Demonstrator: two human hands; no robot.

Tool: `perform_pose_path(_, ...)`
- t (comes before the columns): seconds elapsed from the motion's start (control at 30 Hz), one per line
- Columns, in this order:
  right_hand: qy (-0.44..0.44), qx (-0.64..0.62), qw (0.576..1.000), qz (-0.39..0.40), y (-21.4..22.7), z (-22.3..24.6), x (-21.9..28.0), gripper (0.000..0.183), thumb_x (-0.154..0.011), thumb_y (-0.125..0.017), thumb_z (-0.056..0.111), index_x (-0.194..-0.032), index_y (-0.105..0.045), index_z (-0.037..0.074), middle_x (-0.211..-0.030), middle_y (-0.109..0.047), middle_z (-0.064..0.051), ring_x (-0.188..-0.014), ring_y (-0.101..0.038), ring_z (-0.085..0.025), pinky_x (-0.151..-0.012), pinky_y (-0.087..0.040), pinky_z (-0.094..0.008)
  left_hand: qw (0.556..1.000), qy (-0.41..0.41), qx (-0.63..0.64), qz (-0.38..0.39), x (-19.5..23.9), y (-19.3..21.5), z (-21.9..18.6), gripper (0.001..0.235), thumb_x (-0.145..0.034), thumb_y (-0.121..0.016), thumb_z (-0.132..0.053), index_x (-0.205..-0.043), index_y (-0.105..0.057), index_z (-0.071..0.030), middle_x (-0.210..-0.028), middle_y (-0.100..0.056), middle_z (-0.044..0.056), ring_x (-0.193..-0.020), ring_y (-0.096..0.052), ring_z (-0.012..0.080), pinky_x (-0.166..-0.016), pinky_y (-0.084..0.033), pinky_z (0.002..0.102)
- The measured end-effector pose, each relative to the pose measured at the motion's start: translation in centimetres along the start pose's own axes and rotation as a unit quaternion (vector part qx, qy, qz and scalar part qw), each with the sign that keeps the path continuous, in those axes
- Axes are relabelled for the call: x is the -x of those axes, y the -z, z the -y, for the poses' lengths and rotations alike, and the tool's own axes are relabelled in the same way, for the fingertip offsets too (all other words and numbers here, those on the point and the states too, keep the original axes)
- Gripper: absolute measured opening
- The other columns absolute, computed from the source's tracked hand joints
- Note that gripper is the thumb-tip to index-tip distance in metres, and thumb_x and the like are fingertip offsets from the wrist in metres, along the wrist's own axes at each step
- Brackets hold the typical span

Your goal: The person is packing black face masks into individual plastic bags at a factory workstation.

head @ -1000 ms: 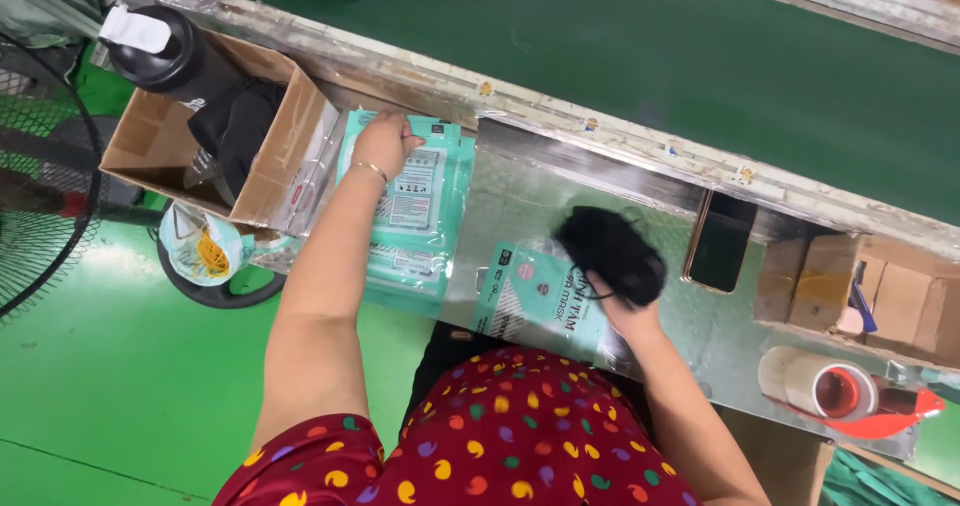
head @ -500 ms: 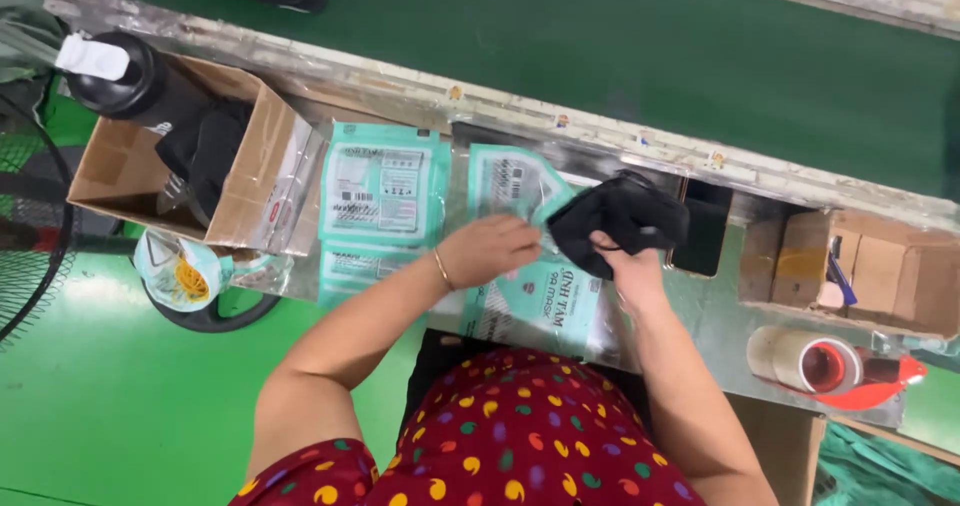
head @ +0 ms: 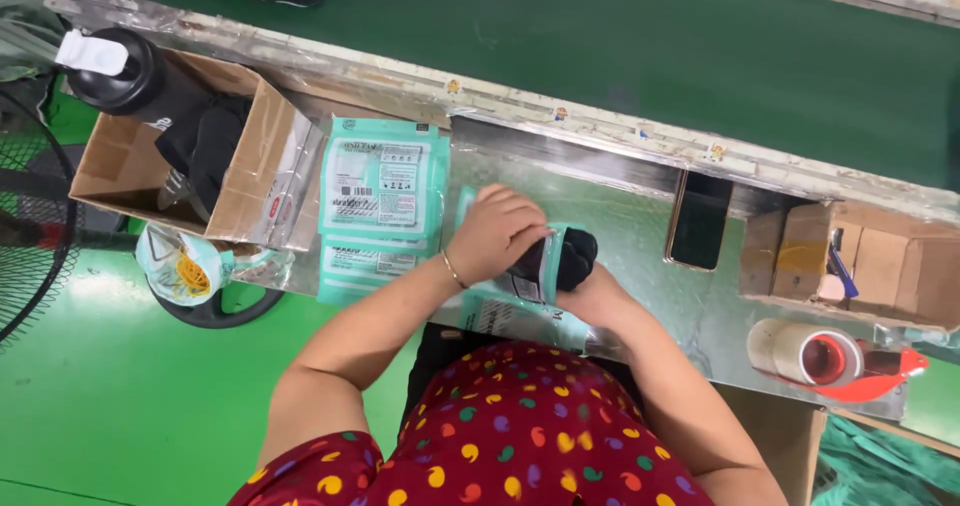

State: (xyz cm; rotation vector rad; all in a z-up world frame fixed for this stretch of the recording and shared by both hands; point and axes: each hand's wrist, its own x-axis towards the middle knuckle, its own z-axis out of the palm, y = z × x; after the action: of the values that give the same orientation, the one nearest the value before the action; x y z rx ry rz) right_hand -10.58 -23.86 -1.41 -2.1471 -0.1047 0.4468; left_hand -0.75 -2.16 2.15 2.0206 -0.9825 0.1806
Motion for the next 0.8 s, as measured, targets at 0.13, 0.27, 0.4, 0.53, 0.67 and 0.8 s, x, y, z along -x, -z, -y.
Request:
perform_pose_path(0.13, -0.072, -0.116, 0.990, 0.027, -0.9, -4.3, 0.0, 0.029, -0.087, -0.077, 0.008, -0.116, -0.075, 0.003, -0.097, -0.076, -0.009, -0.088, -0.066, -0.014, -0.079, -0.058, -0.033, 0.998, 0.050, 0.046, 0.018, -0.3, 0.9, 0.0, 0.016, -0.098, -0.067, -0.029, -0.098, -0.070, -0.014, -0.099, -0.072, 0.002, -0.099, -0.066, 0.0236, -0.099, -0.042, 0.042)
perform_pose_path(0.27, 0.048, -0.243, 0.969, 0.007, -1.1, -5.7, 0.4, 0.027, -0.092, -0.066, 0.006, -0.119, -0.071, 0.006, -0.106, -0.074, -0.004, -0.099, -0.065, -0.011, -0.088, -0.054, -0.031, 0.996, 0.076, 0.044, 0.019, -0.5, 1.1, -0.6, 0.012, -0.093, -0.069, -0.028, -0.096, -0.074, -0.017, -0.096, -0.069, 0.001, -0.099, -0.063, 0.0247, -0.098, -0.037, 0.042)
perform_pose_path(0.4, 0.080, 0.127, 0.984, 0.100, -0.6, 1.3, 0.1, 0.029, -0.086, -0.078, 0.016, -0.114, -0.074, 0.009, -0.107, -0.074, -0.010, -0.092, -0.067, -0.015, -0.081, -0.050, -0.037, 0.998, -0.033, 0.036, 0.036, 0.0, -1.1, -2.9, 0.010, -0.091, -0.070, -0.026, -0.095, -0.071, -0.017, -0.106, -0.066, 0.002, -0.107, -0.058, 0.0283, -0.101, -0.036, 0.044)
perform_pose_path(0.53, -0.013, -0.119, 0.993, 0.011, -0.4, -3.2, -0.1, 0.020, -0.089, -0.071, 0.010, -0.109, -0.075, 0.009, -0.100, -0.078, -0.006, -0.092, -0.069, -0.017, -0.082, -0.057, -0.034, 0.997, 0.009, 0.073, -0.014, -0.4, -1.8, -0.9, 0.011, -0.098, -0.064, -0.022, -0.102, -0.066, -0.012, -0.113, -0.064, 0.003, -0.112, -0.059, 0.0278, -0.104, -0.039, 0.043)
perform_pose_path(0.67, 0.151, -0.102, 0.975, -0.130, 2.2, 0.9, 0.8, 0.028, -0.084, -0.079, 0.010, -0.109, -0.068, 0.005, -0.115, -0.067, -0.008, -0.096, -0.061, -0.018, -0.080, -0.051, -0.033, 0.997, 0.065, 0.034, 0.026, -1.4, 1.2, -0.9, 0.018, -0.096, -0.065, -0.026, -0.100, -0.065, -0.009, -0.107, -0.066, 0.007, -0.104, -0.062, 0.0292, -0.094, -0.041, 0.043)
perform_pose_path(0.8, 0.143, -0.145, 0.971, -0.125, 1.4, -3.0, 0.2, 0.012, -0.092, -0.077, 0.007, -0.102, -0.071, 0.004, -0.099, -0.067, -0.006, -0.090, -0.061, -0.013, -0.078, -0.050, -0.030, 0.988, 0.011, -0.028, 0.152, -1.5, 0.5, -2.8, 0.020, -0.096, -0.065, -0.030, -0.097, -0.067, -0.010, -0.099, -0.068, 0.006, -0.096, -0.065, 0.0279, -0.089, -0.042, 0.042)
